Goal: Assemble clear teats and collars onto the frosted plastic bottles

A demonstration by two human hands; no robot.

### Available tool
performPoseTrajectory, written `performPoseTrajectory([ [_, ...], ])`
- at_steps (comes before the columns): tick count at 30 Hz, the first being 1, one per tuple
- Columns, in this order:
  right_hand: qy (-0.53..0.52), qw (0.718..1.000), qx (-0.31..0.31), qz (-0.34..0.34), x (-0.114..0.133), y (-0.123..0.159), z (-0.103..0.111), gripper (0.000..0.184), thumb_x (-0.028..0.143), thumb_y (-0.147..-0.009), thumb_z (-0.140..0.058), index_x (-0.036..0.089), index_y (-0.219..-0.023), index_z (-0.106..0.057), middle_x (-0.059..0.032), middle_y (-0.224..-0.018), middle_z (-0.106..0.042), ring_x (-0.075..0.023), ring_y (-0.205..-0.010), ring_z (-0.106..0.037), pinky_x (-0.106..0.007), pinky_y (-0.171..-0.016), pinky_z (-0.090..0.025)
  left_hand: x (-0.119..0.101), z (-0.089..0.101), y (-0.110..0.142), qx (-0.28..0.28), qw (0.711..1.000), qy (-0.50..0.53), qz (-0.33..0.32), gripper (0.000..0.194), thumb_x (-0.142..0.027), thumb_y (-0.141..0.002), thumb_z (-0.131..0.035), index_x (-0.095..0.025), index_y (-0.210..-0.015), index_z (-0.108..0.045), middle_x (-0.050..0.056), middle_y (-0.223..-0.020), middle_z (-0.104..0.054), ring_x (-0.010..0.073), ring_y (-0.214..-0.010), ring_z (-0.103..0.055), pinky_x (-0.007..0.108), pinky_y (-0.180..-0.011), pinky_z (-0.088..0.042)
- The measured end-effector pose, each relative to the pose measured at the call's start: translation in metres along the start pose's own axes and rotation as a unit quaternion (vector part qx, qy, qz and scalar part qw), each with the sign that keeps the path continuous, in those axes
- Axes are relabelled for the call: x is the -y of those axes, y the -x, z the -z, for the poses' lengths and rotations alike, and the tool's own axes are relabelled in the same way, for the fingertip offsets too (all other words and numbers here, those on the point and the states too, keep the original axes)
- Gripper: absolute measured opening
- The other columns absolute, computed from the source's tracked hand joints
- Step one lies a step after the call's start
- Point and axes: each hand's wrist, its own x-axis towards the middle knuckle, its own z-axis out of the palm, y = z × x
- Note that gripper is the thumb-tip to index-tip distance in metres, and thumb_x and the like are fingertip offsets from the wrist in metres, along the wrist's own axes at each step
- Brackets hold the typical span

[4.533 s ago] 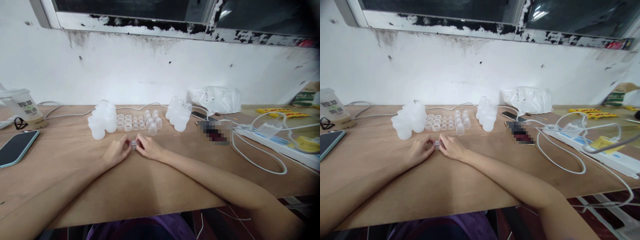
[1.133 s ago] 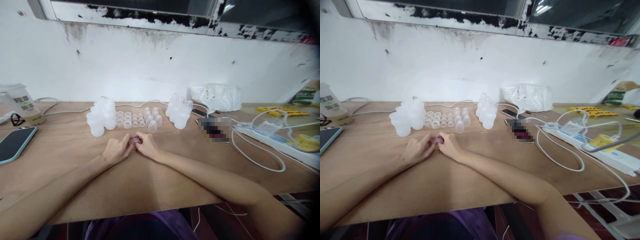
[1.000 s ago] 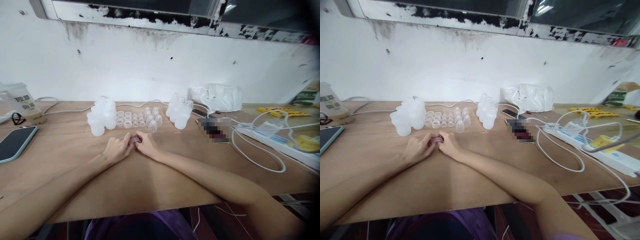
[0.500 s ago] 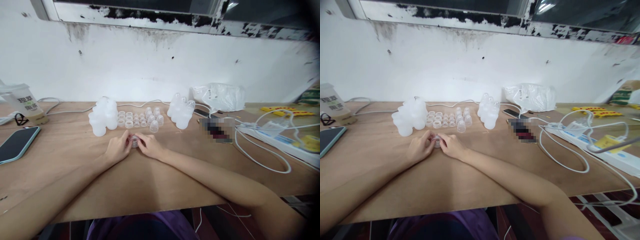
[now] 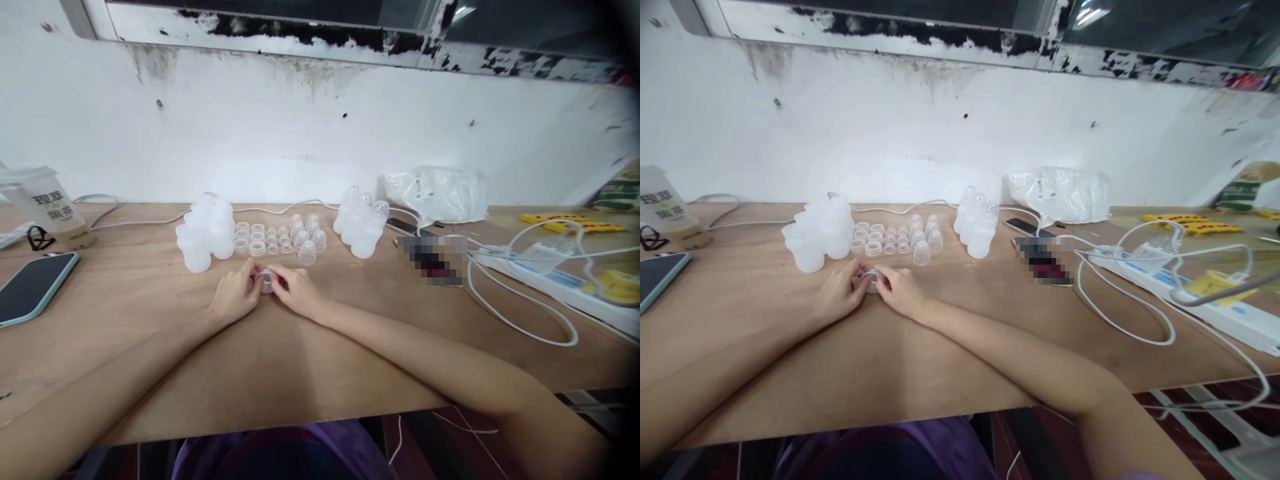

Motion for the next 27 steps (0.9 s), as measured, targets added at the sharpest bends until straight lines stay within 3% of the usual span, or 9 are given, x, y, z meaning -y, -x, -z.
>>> performPoseTrajectory([
  [4, -0.044, 0.999, 0.003, 0.003, 0.001, 0.000, 0.002, 0.032, 0.029, -0.080, -0.040, 0.017, -0.107, -0.052, -0.0037, -0.079, -0.063, -0.0107, -0.061, -0.053, -0.024, -0.062, -0.040, -0.001, 0.002, 0.000, -0.007, 1.000, -0.029, 0.001, 0.011, -0.027, -0.078, -0.036, -0.021, -0.086, -0.041, 0.000, -0.075, -0.060, 0.0152, -0.057, -0.055, 0.025, -0.050, -0.035],
  [8, -0.182, 0.982, 0.040, -0.042, -0.001, -0.004, 0.006, 0.035, 0.035, -0.081, -0.039, 0.018, -0.108, -0.052, -0.0022, -0.076, -0.061, -0.0075, -0.054, -0.051, -0.022, -0.056, -0.042, -0.002, 0.004, 0.000, -0.013, 0.998, -0.059, -0.005, 0.018, -0.032, -0.079, -0.035, -0.019, -0.089, -0.042, 0.002, -0.077, -0.059, 0.0172, -0.064, -0.056, 0.026, -0.051, -0.037],
  [12, -0.362, 0.922, 0.064, -0.119, -0.010, -0.010, 0.006, 0.039, 0.036, -0.077, -0.043, 0.024, -0.114, -0.046, -0.0026, -0.083, -0.057, -0.0100, -0.062, -0.055, -0.017, -0.041, -0.041, 0.000, 0.010, 0.001, -0.066, 0.993, -0.068, -0.072, 0.033, -0.039, -0.076, -0.042, -0.017, -0.101, -0.039, 0.008, -0.094, -0.054, 0.0214, -0.087, -0.052, 0.032, -0.068, -0.042],
  [15, -0.483, 0.859, 0.029, -0.167, -0.015, -0.013, 0.006, 0.038, 0.032, -0.075, -0.048, 0.025, -0.112, -0.043, -0.0030, -0.089, -0.054, -0.0121, -0.075, -0.056, -0.019, -0.049, -0.047, 0.006, 0.023, 0.000, -0.197, 0.974, -0.065, -0.096, 0.040, -0.033, -0.072, -0.049, -0.016, -0.106, -0.036, 0.011, -0.108, -0.047, 0.0235, -0.104, -0.041, 0.038, -0.087, -0.034],
  [18, -0.563, 0.802, -0.007, -0.200, -0.017, -0.015, 0.009, 0.030, 0.030, -0.077, -0.044, 0.025, -0.107, -0.040, -0.0025, -0.089, -0.054, -0.0119, -0.078, -0.057, -0.023, -0.060, -0.048, 0.015, 0.042, -0.004, -0.337, 0.938, -0.078, -0.036, 0.049, -0.031, -0.068, -0.055, -0.016, -0.110, -0.033, 0.012, -0.119, -0.036, 0.0256, -0.113, -0.031, 0.042, -0.094, -0.024],
  [21, -0.593, 0.776, -0.019, -0.213, -0.018, -0.015, 0.010, 0.023, 0.032, -0.080, -0.039, 0.025, -0.103, -0.039, -0.0025, -0.090, -0.054, -0.0123, -0.078, -0.057, -0.025, -0.063, -0.048, 0.029, 0.052, -0.009, -0.404, 0.911, -0.076, 0.041, 0.062, -0.036, -0.065, -0.058, -0.015, -0.115, -0.028, 0.013, -0.123, -0.029, 0.0253, -0.117, -0.025, 0.043, -0.097, -0.018],
  [23, -0.595, 0.774, -0.014, -0.215, -0.018, -0.016, 0.011, 0.022, 0.031, -0.081, -0.038, 0.025, -0.101, -0.038, -0.0025, -0.089, -0.055, -0.0128, -0.078, -0.058, -0.026, -0.063, -0.048, 0.042, 0.050, -0.013, -0.417, 0.901, -0.043, 0.107, 0.070, -0.041, -0.062, -0.060, -0.013, -0.116, -0.025, 0.015, -0.122, -0.028, 0.0259, -0.117, -0.024, 0.044, -0.097, -0.019],
  [25, -0.591, 0.777, -0.006, -0.217, -0.018, -0.016, 0.010, 0.021, 0.030, -0.080, -0.039, 0.025, -0.101, -0.038, -0.0022, -0.087, -0.055, -0.0128, -0.077, -0.058, -0.026, -0.063, -0.047, 0.058, 0.041, -0.016, -0.398, 0.900, 0.011, 0.179, 0.077, -0.045, -0.058, -0.062, -0.012, -0.116, -0.023, 0.016, -0.120, -0.028, 0.0281, -0.115, -0.026, 0.045, -0.093, -0.024],
  [27, -0.586, 0.781, -0.002, -0.217, -0.017, -0.016, 0.010, 0.022, 0.030, -0.080, -0.039, 0.025, -0.101, -0.037, -0.0020, -0.086, -0.055, -0.0125, -0.076, -0.058, -0.026, -0.063, -0.047, 0.074, 0.030, -0.018, -0.366, 0.906, 0.042, 0.210, 0.083, -0.047, -0.054, -0.063, -0.012, -0.116, -0.021, 0.017, -0.119, -0.027, 0.0306, -0.114, -0.027, 0.047, -0.090, -0.027],
])
